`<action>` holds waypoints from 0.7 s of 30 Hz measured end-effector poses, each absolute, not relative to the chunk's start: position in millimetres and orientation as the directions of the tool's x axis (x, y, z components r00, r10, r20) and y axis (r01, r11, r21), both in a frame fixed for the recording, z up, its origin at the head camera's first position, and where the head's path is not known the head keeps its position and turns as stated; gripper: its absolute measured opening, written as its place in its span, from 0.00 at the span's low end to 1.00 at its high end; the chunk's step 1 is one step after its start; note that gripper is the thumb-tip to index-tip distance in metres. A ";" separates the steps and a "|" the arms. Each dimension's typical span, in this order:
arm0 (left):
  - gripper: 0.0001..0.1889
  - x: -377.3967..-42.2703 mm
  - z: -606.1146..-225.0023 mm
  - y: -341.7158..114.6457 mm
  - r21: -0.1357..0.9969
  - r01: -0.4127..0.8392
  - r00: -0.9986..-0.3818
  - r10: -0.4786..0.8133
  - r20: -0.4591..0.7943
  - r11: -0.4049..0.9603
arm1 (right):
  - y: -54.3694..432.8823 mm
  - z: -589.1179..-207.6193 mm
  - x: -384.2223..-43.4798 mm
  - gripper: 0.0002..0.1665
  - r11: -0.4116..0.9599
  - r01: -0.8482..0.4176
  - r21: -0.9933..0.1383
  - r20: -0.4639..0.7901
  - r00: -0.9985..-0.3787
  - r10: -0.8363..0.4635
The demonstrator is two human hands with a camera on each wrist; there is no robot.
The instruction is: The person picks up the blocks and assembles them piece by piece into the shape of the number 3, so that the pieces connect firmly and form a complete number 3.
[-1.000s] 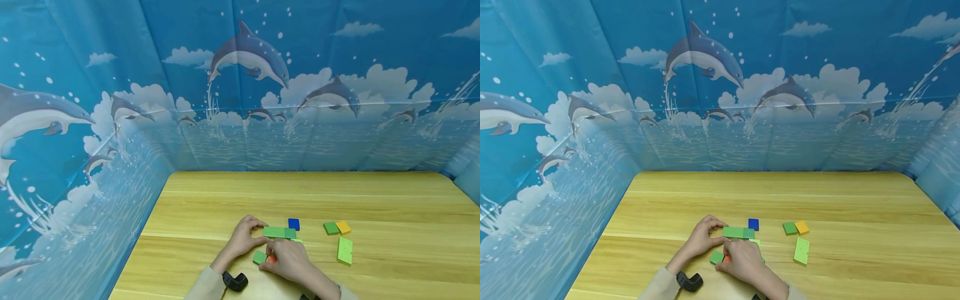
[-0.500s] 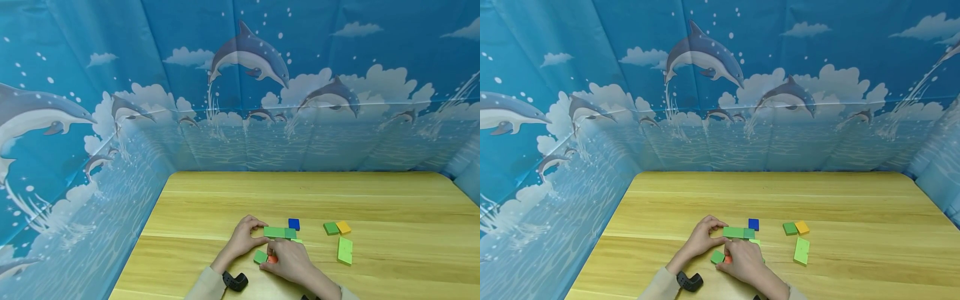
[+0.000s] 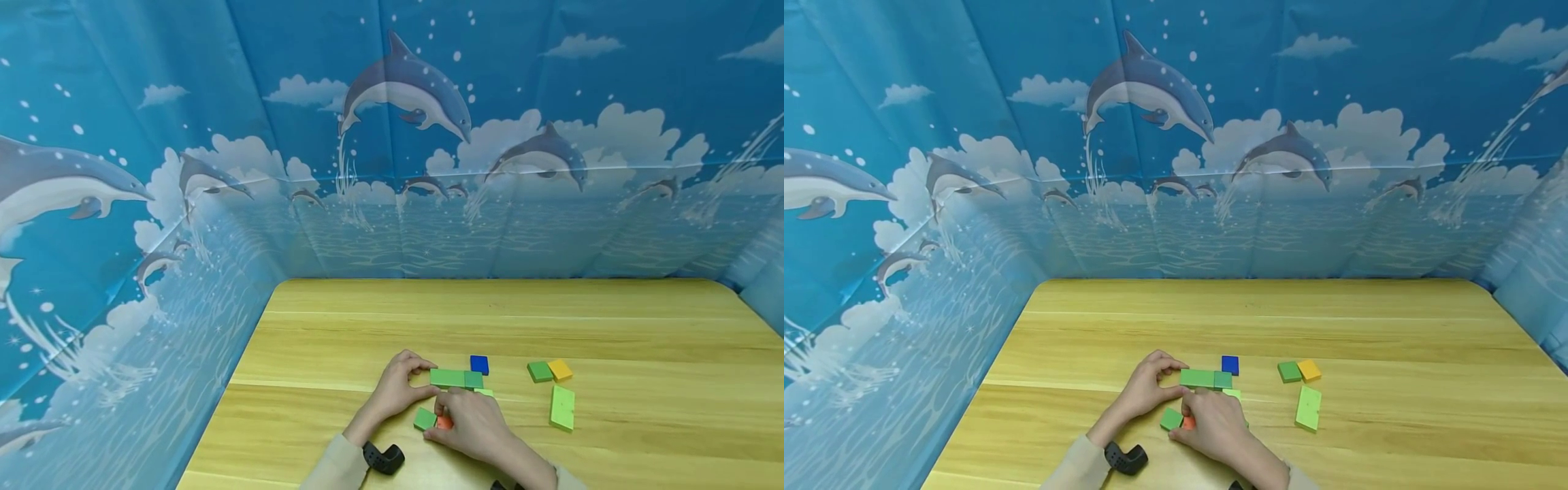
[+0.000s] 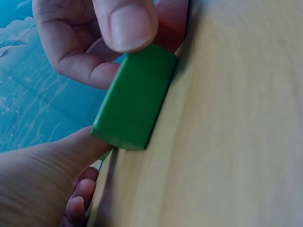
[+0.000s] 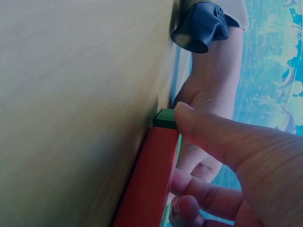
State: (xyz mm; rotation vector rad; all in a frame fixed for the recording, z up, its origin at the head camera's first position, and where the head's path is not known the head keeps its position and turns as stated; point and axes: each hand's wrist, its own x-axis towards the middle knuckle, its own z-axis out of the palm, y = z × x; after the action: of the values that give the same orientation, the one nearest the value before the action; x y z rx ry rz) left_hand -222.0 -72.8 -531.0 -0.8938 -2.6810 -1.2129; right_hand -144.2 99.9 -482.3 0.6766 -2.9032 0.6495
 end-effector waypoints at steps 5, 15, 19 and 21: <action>0.19 -221.3 -529.7 -72.9 0.683 0.523 -0.831 0.482 0.277 0.510 | 99.9 -482.1 -143.8 0.21 0.809 -0.442 -0.386 0.183 -0.897 -0.403; 0.19 -219.7 -528.0 -73.1 0.706 0.500 -0.841 0.475 0.259 0.501 | 99.7 -483.1 -143.5 0.21 0.811 -0.445 -0.379 0.197 -0.895 -0.399; 0.18 -219.3 -527.5 -73.0 0.713 0.493 -0.846 0.467 0.259 0.498 | 99.9 -483.3 -143.1 0.21 0.811 -0.450 -0.373 0.205 -0.893 -0.401; 0.17 -219.1 -527.3 -72.8 0.717 0.489 -0.848 0.464 0.257 0.496 | 100.1 -483.4 -142.9 0.20 0.811 -0.453 -0.370 0.207 -0.891 -0.404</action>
State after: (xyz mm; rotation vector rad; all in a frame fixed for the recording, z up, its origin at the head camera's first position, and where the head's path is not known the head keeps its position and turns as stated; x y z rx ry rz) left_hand -219.1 -72.8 -527.3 -0.8573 -2.6917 -1.3052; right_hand -142.9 100.1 -483.4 0.6832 -2.8754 0.6331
